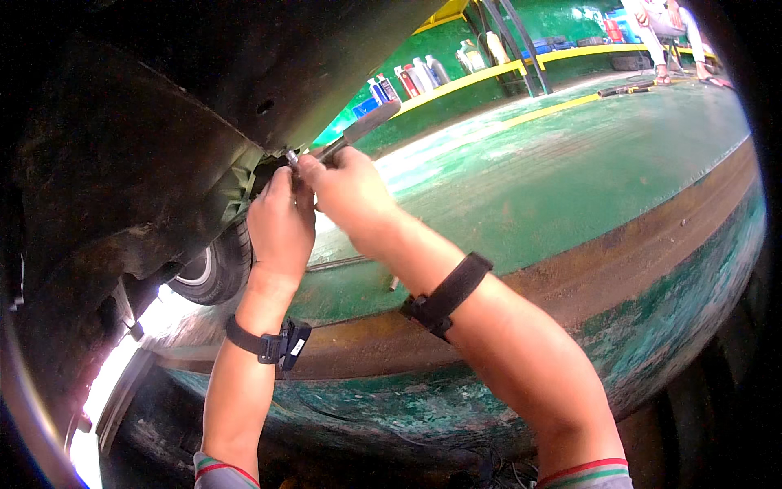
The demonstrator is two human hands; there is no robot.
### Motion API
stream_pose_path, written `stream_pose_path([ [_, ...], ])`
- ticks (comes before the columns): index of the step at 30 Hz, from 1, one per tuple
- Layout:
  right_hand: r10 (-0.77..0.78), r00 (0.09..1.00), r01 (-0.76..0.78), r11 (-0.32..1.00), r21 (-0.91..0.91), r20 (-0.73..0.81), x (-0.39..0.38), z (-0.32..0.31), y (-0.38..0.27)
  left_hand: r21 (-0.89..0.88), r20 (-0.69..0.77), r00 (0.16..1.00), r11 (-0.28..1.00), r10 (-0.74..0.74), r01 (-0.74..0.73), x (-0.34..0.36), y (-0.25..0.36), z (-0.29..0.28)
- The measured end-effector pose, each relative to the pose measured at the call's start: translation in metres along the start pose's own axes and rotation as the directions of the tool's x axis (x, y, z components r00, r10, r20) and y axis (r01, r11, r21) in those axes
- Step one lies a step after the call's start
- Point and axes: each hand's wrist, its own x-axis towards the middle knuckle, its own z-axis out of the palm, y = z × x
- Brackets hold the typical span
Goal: The person works on the undercarriage of a vehicle using a socket wrench and a screwdriver. They loosen and remove a bolt from a panel, then use a screwdriver to pry or turn a component, and later re-engage a fastener using the socket wrench while positioned in a service pit.
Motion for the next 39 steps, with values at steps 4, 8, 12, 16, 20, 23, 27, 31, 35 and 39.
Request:
stream_pose_path([
  [4,-0.019,0.998,0.014,0.995,0.103,0.054,0.011,0.003,0.017,-0.075,0.037,0.987,0.985,-0.154,0.156,0.008,0.002,-0.012],
  [8,0.284,0.9,-0.432,0.684,0.588,0.331,0.033,-0.004,0.029,-0.413,0.264,0.92,0.828,-0.289,0.378,0.014,0.001,-0.019],
  [12,0.259,0.87,-0.487,0.59,0.644,0.42,0.037,-0.003,0.032,-0.611,0.675,0.643,0.215,-0.362,0.762,0.03,0.006,-0.043],
  [16,0.232,0.898,-0.438,0.542,0.718,0.373,0.033,0.004,0.027,-0.642,0.677,0.637,0.128,-0.369,0.756,0.034,0.002,-0.03],
  [20,0.183,0.923,-0.381,0.545,0.747,0.338,0.027,0.006,0.033,-0.647,0.577,0.655,0.217,-0.487,0.731,0.032,0.004,-0.017],
  [23,-0.101,0.994,0.051,0.798,0.601,0.05,0.009,0.014,0.036,-0.71,0.524,0.683,0.183,-0.508,0.68,0.029,-0.002,-0.013],
  [27,-0.237,0.97,0.243,0.933,0.266,-0.056,0.014,0.016,0.038,-0.673,0.568,0.657,0.18,-0.495,0.718,0.032,-0.003,-0.014],
  [31,-0.066,0.997,0.046,0.906,0.42,0.033,0.01,0.007,0.027,-0.656,0.722,0.633,0.017,-0.278,0.755,0.033,-0.006,-0.023],
  [35,0.023,0.995,-0.076,0.806,0.588,0.097,0.017,0.008,0.024,-0.644,0.712,0.609,0.02,-0.35,0.765,0.034,-0.005,-0.025],
  [39,0.096,0.965,-0.239,0.701,0.672,0.243,0.024,-0.001,0.023,-0.656,0.678,0.609,0.037,-0.412,0.754,0.036,-0.001,-0.019],
])
